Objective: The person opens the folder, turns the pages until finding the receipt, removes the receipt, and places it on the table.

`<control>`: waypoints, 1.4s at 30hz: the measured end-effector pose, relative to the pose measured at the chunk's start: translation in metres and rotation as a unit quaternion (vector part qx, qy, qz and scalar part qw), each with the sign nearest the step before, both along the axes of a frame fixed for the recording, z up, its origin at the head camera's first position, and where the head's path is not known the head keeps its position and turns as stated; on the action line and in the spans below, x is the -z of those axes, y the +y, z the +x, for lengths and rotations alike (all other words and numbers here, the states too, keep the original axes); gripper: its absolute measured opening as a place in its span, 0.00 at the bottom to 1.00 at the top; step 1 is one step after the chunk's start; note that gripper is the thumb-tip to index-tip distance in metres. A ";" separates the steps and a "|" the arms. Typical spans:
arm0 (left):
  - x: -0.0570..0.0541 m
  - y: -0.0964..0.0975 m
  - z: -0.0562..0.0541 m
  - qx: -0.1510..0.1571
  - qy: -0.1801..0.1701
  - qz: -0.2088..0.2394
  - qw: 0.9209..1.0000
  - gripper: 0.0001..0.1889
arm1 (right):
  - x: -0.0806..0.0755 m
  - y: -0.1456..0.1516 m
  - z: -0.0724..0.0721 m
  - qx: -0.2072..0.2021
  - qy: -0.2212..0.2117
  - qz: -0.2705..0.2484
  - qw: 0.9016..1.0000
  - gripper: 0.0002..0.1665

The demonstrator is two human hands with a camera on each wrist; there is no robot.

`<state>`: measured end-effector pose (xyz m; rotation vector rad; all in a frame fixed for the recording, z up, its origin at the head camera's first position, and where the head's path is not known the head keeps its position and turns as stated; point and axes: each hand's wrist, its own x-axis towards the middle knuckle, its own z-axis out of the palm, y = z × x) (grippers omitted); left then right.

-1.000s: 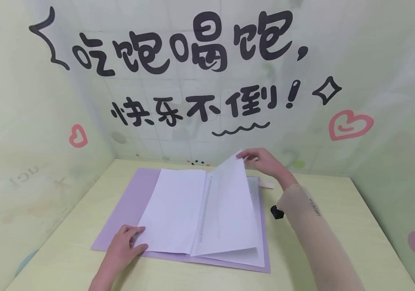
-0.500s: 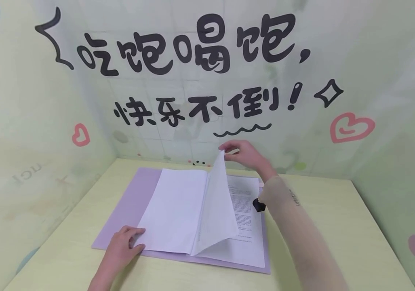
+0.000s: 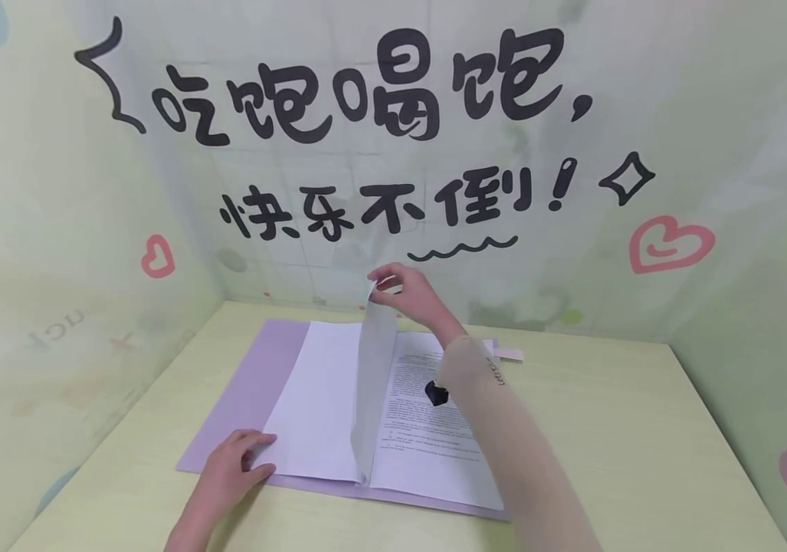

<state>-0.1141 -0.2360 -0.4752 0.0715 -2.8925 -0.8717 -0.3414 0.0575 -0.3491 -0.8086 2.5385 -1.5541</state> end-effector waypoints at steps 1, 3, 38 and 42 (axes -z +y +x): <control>0.000 0.000 0.000 0.000 0.000 0.002 1.000 0.22 | 0.003 -0.004 0.000 0.002 -0.001 -0.006 1.000 0.20; 0.001 -0.001 0.000 0.002 0.002 0.003 1.000 0.24 | 0.008 -0.013 -0.001 0.002 -0.002 -0.019 1.000 0.21; 0.000 -0.013 0.000 -0.006 -0.028 0.108 0.994 0.51 | 0.123 -0.111 0.008 -0.064 0.021 0.053 0.996 0.55; 0.000 -0.015 -0.001 -0.002 -0.046 0.119 0.992 0.57 | 0.132 -0.113 0.010 -0.069 0.012 0.071 0.995 0.58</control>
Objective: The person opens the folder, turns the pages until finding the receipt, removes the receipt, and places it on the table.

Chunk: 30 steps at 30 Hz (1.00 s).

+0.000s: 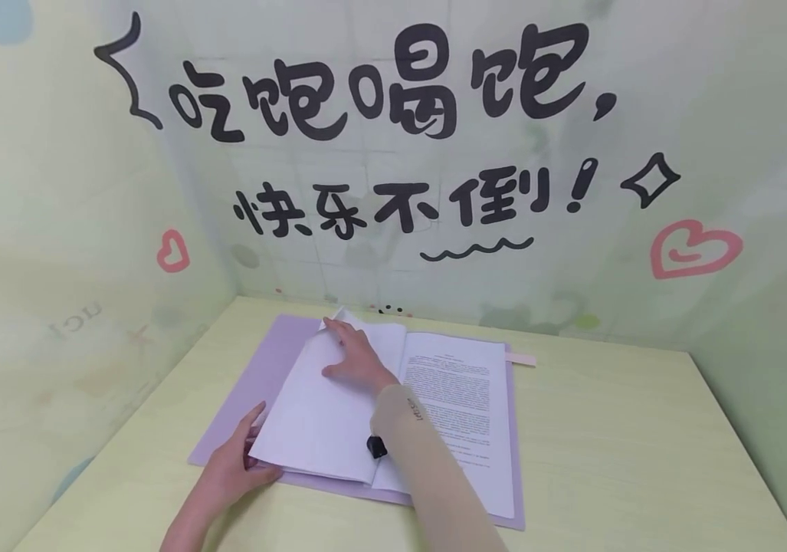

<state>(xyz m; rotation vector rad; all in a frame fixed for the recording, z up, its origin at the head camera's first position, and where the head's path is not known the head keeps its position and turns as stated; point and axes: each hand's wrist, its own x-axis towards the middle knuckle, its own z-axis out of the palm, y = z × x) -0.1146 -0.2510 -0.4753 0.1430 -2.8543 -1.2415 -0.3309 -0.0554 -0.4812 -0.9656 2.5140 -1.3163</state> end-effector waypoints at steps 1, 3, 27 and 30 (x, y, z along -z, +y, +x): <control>0.000 0.000 0.000 0.003 -0.001 0.000 1.000 0.58 | 0.001 0.000 0.001 -0.001 -0.003 0.003 1.000 0.59; 0.000 -0.001 -0.002 0.006 -0.005 -0.006 1.000 0.58 | 0.003 -0.001 0.003 -0.002 0.007 0.013 1.000 0.59; 0.007 0.001 -0.006 0.001 0.039 -0.064 0.997 0.24 | 0.006 -0.007 0.012 0.052 0.099 0.189 0.976 0.42; 0.006 0.001 -0.006 0.000 0.045 -0.065 0.997 0.23 | 0.007 -0.007 0.012 0.065 0.121 0.220 0.966 0.35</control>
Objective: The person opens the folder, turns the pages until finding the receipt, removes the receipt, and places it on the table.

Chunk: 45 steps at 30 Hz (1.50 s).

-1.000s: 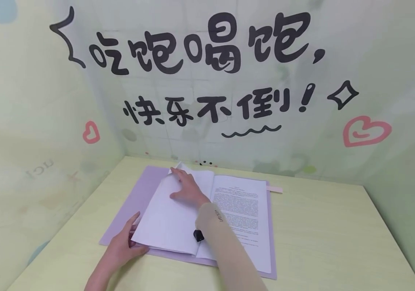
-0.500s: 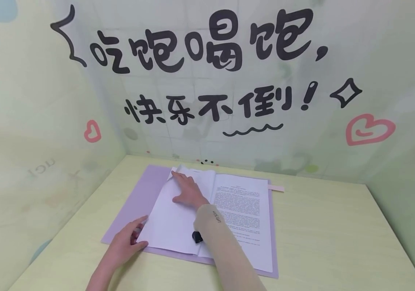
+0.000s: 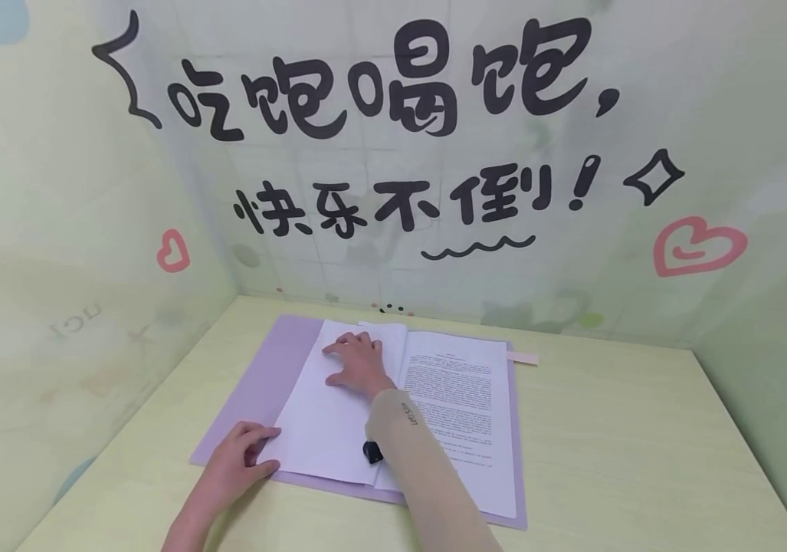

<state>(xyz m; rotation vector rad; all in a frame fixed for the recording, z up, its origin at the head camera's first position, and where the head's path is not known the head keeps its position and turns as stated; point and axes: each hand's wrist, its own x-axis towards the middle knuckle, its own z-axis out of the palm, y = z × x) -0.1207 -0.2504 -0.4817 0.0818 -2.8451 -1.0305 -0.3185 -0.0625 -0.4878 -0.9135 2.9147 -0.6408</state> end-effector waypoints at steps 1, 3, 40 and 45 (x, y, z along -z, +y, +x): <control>0.000 0.000 0.000 0.001 0.002 -0.002 1.000 0.23 | 0.000 0.000 0.000 0.005 0.003 0.008 1.000 0.33; -0.001 0.001 0.000 0.004 0.005 -0.011 1.000 0.22 | 0.001 0.001 0.001 0.015 -0.001 0.016 1.000 0.32; -0.004 0.011 -0.001 -0.013 -0.028 -0.011 0.999 0.23 | -0.031 0.047 0.010 -0.008 -0.140 -0.177 0.974 0.27; -0.005 0.012 0.000 -0.011 -0.025 -0.014 1.000 0.23 | -0.049 0.079 0.010 0.054 -0.145 -0.232 0.960 0.28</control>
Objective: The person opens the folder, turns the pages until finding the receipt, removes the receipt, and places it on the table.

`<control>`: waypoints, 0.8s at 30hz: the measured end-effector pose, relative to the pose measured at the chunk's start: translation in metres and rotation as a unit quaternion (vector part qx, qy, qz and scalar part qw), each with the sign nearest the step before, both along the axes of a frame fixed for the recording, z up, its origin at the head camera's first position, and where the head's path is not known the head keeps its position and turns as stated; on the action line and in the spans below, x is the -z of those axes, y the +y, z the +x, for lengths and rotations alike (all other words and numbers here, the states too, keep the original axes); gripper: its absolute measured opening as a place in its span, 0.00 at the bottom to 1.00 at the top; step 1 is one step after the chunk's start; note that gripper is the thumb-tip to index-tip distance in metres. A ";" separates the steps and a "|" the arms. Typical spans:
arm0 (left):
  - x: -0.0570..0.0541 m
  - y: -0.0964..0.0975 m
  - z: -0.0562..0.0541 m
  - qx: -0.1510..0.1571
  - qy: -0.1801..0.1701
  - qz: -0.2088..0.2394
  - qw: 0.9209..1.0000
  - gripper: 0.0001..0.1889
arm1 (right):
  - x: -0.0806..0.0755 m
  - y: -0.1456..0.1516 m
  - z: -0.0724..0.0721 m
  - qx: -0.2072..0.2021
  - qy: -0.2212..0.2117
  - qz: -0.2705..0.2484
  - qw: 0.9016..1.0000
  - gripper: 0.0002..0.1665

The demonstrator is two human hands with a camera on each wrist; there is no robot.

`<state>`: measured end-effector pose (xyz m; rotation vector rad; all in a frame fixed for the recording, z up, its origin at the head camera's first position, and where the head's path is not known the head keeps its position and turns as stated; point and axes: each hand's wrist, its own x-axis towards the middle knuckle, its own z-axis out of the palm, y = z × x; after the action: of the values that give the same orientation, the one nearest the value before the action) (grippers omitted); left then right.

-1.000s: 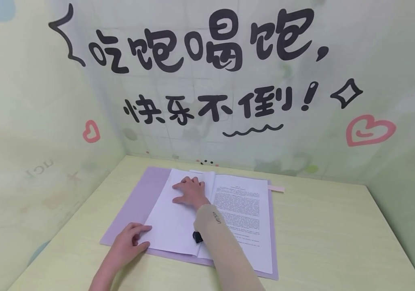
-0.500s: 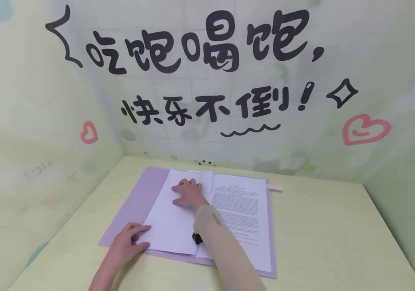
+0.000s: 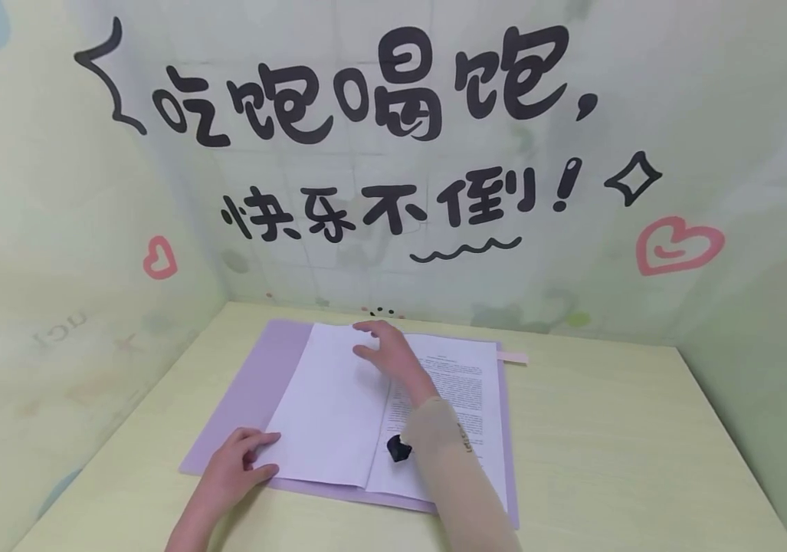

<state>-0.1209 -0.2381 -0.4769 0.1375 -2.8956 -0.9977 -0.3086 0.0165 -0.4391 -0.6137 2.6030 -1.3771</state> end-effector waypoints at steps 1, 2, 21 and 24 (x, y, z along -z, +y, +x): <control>0.000 0.000 0.000 0.000 0.001 -0.001 1.000 0.23 | -0.003 0.007 0.000 0.011 0.003 -0.005 1.000 0.28; 0.000 0.000 0.000 0.000 0.001 -0.001 1.000 0.23 | -0.006 0.015 -0.001 0.020 0.010 -0.008 1.000 0.28; 0.001 -0.002 0.000 0.003 -0.002 -0.004 1.000 0.24 | 0.012 0.139 -0.003 0.159 0.054 -0.008 0.986 0.29; 0.001 -0.002 0.000 0.003 -0.003 -0.001 1.000 0.24 | 0.019 0.154 -0.003 0.173 0.071 0.002 0.982 0.32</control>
<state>-0.1213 -0.2400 -0.4775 0.1311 -2.9039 -0.9963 -0.3120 0.1706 -0.4585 -0.2725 2.9330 -1.4658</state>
